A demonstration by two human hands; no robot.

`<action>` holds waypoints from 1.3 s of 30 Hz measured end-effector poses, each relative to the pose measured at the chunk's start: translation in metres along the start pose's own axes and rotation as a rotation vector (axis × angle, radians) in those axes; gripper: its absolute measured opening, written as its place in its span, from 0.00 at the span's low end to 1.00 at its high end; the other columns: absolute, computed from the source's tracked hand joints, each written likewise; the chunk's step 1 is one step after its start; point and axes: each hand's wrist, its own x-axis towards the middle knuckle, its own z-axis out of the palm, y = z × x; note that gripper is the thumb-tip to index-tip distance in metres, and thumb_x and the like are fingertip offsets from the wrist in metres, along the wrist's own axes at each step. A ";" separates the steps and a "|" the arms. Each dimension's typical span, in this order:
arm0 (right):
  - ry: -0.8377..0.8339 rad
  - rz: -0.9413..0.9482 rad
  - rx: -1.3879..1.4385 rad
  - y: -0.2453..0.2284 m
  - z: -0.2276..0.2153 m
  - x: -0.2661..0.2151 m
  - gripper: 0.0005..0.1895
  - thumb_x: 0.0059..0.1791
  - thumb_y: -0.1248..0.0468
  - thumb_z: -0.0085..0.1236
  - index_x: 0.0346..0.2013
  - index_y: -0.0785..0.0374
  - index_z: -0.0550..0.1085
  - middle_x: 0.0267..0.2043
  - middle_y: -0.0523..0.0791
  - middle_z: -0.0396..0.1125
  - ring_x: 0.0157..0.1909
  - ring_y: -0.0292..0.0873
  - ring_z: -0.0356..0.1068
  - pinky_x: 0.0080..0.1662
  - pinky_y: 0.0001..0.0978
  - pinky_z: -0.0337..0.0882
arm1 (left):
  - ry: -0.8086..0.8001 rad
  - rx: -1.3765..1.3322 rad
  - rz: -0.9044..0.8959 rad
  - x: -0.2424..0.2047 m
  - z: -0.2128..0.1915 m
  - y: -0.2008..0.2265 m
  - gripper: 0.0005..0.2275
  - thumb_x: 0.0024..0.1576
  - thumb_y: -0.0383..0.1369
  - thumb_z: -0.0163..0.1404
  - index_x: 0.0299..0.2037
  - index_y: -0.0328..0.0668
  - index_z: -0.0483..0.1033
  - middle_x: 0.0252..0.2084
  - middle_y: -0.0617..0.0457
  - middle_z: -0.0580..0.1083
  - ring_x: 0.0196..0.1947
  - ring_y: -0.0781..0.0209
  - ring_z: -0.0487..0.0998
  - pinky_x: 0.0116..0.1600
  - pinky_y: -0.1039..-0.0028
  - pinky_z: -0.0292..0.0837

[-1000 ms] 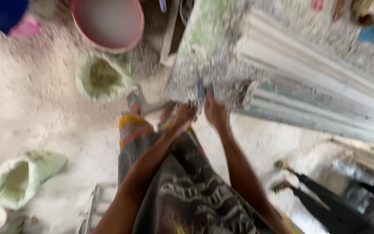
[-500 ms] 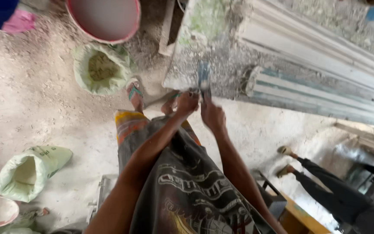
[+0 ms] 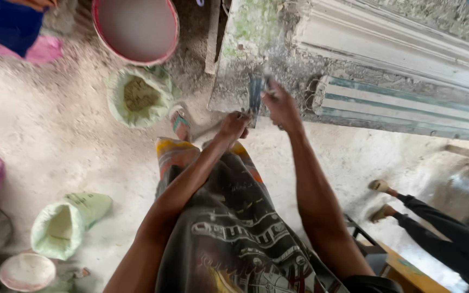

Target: The person applies and scrapes material on a decorative molding piece using a trowel and their hands.

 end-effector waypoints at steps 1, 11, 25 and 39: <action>0.012 -0.007 0.019 0.018 -0.003 -0.006 0.29 0.58 0.53 0.51 0.75 0.46 0.58 0.49 0.59 0.72 0.20 0.43 0.69 0.20 0.33 0.74 | 0.000 0.022 0.009 -0.008 -0.006 0.003 0.13 0.64 0.39 0.51 0.48 0.37 0.74 0.21 0.52 0.71 0.15 0.64 0.74 0.22 0.70 0.69; 0.438 -0.579 -0.314 0.074 0.058 -0.024 0.10 0.57 0.58 0.50 0.39 0.61 0.70 0.26 0.56 0.67 0.28 0.67 0.70 0.28 0.61 0.68 | -0.071 -0.743 -0.223 -0.050 -0.040 0.036 0.07 0.60 0.30 0.50 0.31 0.40 0.68 0.21 0.63 0.60 0.15 0.78 0.65 0.19 0.91 0.56; 0.403 -0.683 -0.376 0.101 0.046 -0.011 0.06 0.54 0.56 0.52 0.41 0.52 0.72 0.33 0.48 0.70 0.36 0.57 0.75 0.35 0.48 0.74 | 0.077 -0.568 -0.159 -0.047 -0.033 0.043 0.07 0.56 0.31 0.53 0.29 0.38 0.73 0.19 0.66 0.58 0.14 0.80 0.63 0.17 0.92 0.55; 0.269 -0.558 -0.182 0.101 0.047 -0.025 0.08 0.54 0.52 0.53 0.41 0.50 0.71 0.36 0.48 0.67 0.39 0.62 0.74 0.37 0.58 0.73 | 0.336 0.790 0.367 -0.096 -0.025 0.076 0.15 0.64 0.36 0.50 0.25 0.46 0.65 0.15 0.59 0.58 0.13 0.73 0.57 0.21 0.73 0.56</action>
